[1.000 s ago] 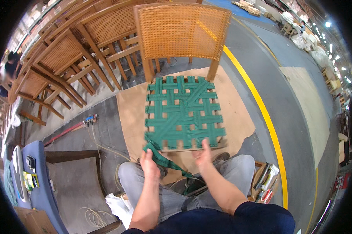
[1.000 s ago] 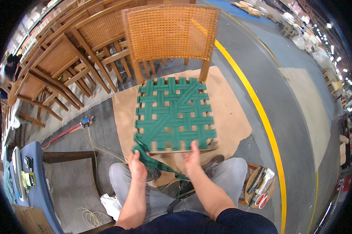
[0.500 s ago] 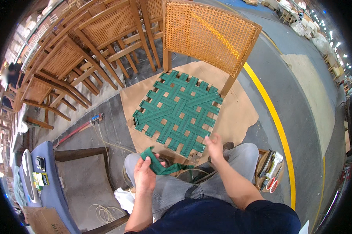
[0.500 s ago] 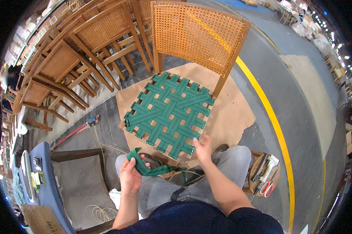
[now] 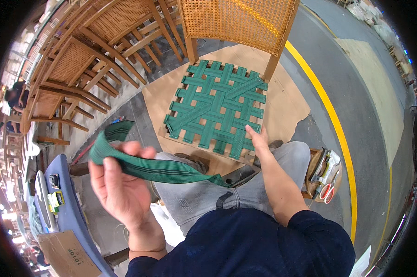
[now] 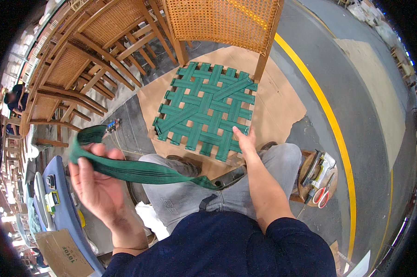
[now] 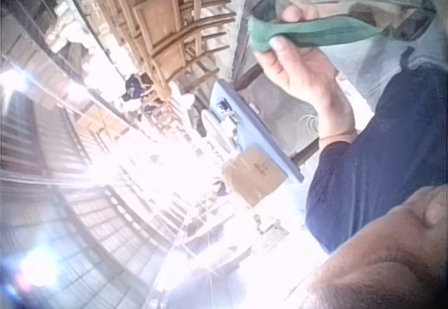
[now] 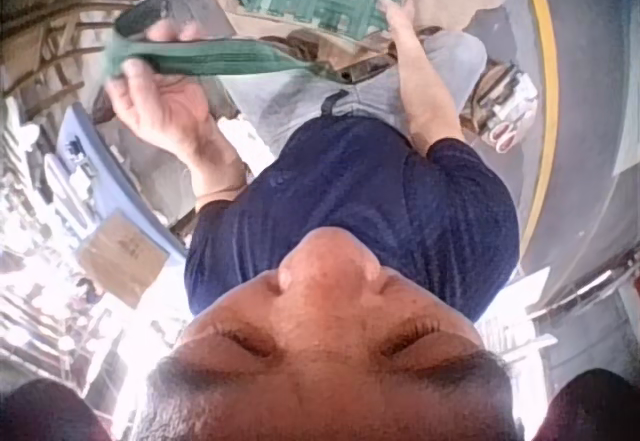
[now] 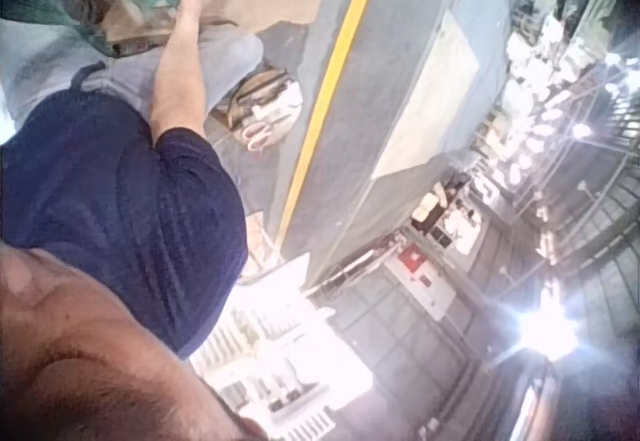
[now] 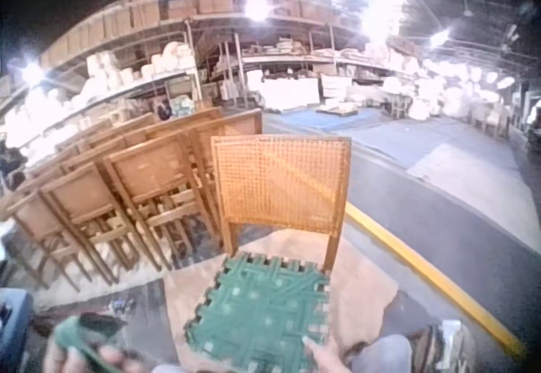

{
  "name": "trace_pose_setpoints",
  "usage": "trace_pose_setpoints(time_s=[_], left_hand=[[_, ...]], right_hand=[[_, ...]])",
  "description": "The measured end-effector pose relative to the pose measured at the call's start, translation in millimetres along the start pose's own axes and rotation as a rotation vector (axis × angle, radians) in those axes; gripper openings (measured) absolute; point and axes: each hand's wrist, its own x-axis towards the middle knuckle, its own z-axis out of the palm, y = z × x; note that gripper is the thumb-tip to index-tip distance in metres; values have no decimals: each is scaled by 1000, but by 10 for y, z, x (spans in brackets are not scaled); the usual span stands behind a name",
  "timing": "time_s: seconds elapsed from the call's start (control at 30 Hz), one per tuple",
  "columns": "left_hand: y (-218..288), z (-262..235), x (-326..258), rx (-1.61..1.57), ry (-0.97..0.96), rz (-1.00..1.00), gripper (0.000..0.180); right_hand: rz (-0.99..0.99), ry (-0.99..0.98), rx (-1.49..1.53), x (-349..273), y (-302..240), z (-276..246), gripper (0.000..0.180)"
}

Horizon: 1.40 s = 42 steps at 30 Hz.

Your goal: The person weaves green straps into a wooden chair seat frame, securing them with a staple gun and trimming excess material with scissors. The person adjusts the straps and staples them in place to form a woven seat pattern.

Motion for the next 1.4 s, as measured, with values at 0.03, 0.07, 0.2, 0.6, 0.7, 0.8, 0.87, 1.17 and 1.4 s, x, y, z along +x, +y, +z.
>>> trace_pose_setpoints(time_s=[0.03, 0.07, 0.2, 0.6, 0.7, 0.8, 0.87, 1.17, 1.4], left_hand=[[84, 47, 37, 78, -94, 83, 30], [159, 95, 83, 116, -214, 166, 31], [175, 345, 294, 224, -120, 486, 35], [-560, 720, 555, 414, -147, 260, 68], [-760, 427, 695, 329, -96, -17, 76], [-1014, 94, 675, 77, 10, -336, 80], [-1189, -83, 624, -71, -19, -485, 76], [-2047, 122, 311, -77, -179, -769, 86], [-2588, 36, 748, 16, -72, -906, 73]], right_hand=[[12, 9, -17, 24, 2, -84, 63], [73, 68, -59, 36, 13, -113, 62], [185, 205, -398, -10, -132, -122, 66], [-202, -1153, -129, -1747, -1332, 724, 30], [-47, -1176, -166, -1800, -1234, 526, 17], [62, -1180, -119, -1808, -1021, 200, 20], [114, -1169, -157, -1760, -890, -10, 21], [256, -941, 182, -1444, -786, -116, 39], [294, -787, 19, -1306, -845, -222, 23]])
